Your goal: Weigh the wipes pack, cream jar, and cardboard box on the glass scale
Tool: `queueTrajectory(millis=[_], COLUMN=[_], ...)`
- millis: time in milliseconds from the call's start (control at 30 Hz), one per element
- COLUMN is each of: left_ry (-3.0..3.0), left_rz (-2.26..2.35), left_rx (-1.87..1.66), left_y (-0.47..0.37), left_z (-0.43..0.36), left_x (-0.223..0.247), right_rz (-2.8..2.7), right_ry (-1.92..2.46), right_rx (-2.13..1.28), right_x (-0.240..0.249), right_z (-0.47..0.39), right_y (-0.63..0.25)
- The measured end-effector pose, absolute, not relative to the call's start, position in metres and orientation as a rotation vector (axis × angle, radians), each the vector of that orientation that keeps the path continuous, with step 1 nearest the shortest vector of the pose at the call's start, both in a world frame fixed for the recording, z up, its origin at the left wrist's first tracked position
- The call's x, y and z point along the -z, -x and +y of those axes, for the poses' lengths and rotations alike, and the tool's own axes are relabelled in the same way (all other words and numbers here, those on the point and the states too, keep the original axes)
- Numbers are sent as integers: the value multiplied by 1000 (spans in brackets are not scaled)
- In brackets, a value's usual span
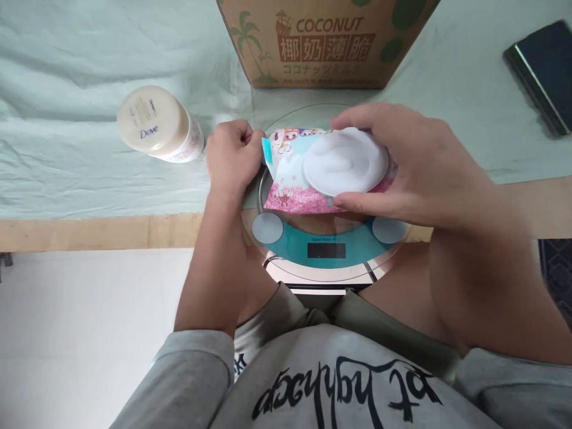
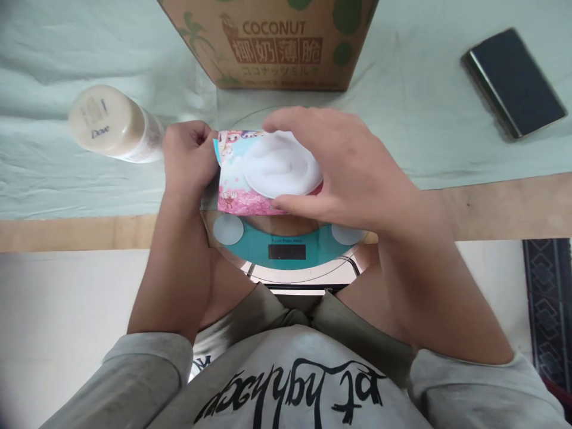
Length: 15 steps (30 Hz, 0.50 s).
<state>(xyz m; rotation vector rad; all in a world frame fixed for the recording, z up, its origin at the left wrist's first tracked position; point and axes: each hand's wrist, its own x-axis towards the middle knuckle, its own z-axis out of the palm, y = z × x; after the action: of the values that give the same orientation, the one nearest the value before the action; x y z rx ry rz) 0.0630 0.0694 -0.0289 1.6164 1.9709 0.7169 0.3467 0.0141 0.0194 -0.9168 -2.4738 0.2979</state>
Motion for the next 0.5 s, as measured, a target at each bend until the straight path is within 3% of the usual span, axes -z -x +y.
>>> queueTrajectory(millis=[500], left_ry=[-1616], left_rz=[1969], left_rx=[-700], left_y=[-62], left_z=[69], left_x=[29], right_rz=[-2336], right_ry=[803], right_rx=[-170], right_x=[-8], right_z=[21], right_y=[-342])
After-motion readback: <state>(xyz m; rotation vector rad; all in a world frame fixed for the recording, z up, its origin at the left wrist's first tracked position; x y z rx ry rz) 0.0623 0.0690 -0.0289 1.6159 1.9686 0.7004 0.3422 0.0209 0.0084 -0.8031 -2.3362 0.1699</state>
